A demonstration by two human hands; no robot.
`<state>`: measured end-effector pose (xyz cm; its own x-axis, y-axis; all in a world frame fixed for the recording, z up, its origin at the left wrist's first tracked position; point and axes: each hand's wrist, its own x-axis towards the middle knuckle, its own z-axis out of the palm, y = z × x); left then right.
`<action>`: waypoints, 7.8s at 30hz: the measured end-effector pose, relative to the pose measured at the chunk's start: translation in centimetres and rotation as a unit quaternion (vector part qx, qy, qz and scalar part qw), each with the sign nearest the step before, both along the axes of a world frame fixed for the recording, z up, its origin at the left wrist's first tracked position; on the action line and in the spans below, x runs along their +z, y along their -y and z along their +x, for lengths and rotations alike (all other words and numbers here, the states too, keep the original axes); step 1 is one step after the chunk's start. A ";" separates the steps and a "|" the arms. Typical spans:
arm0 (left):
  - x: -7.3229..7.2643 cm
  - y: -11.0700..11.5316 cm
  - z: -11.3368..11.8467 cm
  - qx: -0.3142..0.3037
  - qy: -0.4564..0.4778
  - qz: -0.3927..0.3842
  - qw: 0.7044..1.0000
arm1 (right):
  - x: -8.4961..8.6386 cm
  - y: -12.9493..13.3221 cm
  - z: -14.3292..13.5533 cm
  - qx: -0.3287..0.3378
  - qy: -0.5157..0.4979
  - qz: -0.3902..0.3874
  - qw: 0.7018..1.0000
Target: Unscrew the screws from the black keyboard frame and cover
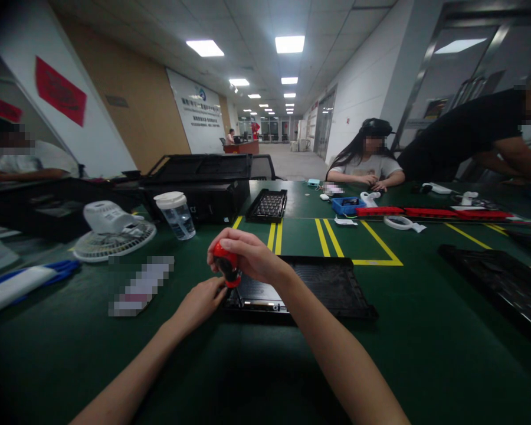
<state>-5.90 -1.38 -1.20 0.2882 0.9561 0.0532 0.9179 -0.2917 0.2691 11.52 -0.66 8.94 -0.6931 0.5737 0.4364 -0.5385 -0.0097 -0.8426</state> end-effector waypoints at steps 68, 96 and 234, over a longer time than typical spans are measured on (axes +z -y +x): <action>0.3 0.0 -0.1 0.006 0.032 -0.014 0.999 | 1.8 0.4 1.1 -0.311 0.120 0.212 0.919; 1.8 0.8 0.8 0.041 0.003 -0.039 0.998 | 2.4 2.2 0.1 -0.470 0.231 0.311 0.793; 1.9 1.1 0.9 0.035 -0.013 -0.031 0.999 | 0.0 0.0 -0.2 -0.045 0.022 0.001 0.999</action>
<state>-4.99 -2.51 0.69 0.2207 0.9752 -0.0137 0.9426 -0.2097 0.2599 11.27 -0.66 8.99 -0.6572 0.6341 0.4074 -0.4997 0.0381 -0.8654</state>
